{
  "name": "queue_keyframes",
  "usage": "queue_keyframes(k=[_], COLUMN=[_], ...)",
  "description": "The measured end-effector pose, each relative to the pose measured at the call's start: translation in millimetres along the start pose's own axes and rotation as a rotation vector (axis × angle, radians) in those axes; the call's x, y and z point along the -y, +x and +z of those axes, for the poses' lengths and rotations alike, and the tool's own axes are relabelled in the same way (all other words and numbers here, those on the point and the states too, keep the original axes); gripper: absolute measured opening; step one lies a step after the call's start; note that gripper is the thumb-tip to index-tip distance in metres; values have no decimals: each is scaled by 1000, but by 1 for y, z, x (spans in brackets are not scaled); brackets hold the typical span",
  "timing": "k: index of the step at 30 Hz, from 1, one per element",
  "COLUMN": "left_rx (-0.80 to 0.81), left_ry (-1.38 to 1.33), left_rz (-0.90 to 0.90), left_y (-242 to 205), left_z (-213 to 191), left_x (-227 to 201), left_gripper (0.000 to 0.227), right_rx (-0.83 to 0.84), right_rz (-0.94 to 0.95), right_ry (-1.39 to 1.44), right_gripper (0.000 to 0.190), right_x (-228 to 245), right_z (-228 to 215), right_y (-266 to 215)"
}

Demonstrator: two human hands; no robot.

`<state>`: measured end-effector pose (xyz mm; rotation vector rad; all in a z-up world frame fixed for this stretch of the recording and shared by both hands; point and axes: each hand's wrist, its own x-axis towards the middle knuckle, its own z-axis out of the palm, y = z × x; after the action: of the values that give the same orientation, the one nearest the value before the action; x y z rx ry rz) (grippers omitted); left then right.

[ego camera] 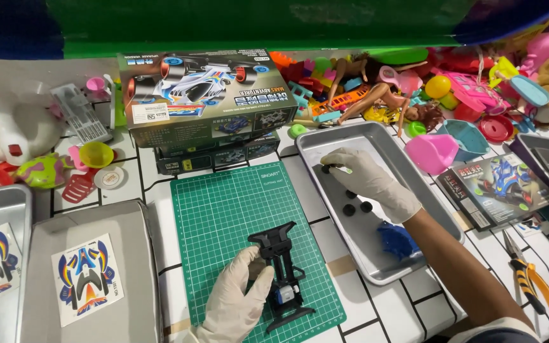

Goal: The person assembles a blue toy car on a green cutting mat. They attach the wheels to the chassis, secure the blue body shell, and then install red wheel caps onto the wheels.

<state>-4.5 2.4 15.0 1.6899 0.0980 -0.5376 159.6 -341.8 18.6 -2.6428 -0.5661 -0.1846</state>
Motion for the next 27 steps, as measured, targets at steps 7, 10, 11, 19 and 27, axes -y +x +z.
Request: queue_keyframes(k=[7, 10, 11, 19, 27], left_rx=[9, -9, -2, -40, -74], left_ry=[15, 10, 41, 95, 93], left_rz=[14, 60, 42, 7, 170], left_y=[4, 5, 5, 13, 20], left_z=[0, 0, 0, 3, 8], left_x=[7, 8, 7, 30, 57], left_gripper=[53, 49, 52, 56, 55], right_rx=[-38, 33, 47, 111, 249], right_rz=[3, 66, 4, -205, -134], right_ry=[17, 39, 41, -34, -356], right_gripper=[25, 26, 27, 24, 71], right_x=[-8, -16, -21, -21, -46], right_z=[6, 7, 8, 6, 24], right_y=[3, 8, 9, 13, -23])
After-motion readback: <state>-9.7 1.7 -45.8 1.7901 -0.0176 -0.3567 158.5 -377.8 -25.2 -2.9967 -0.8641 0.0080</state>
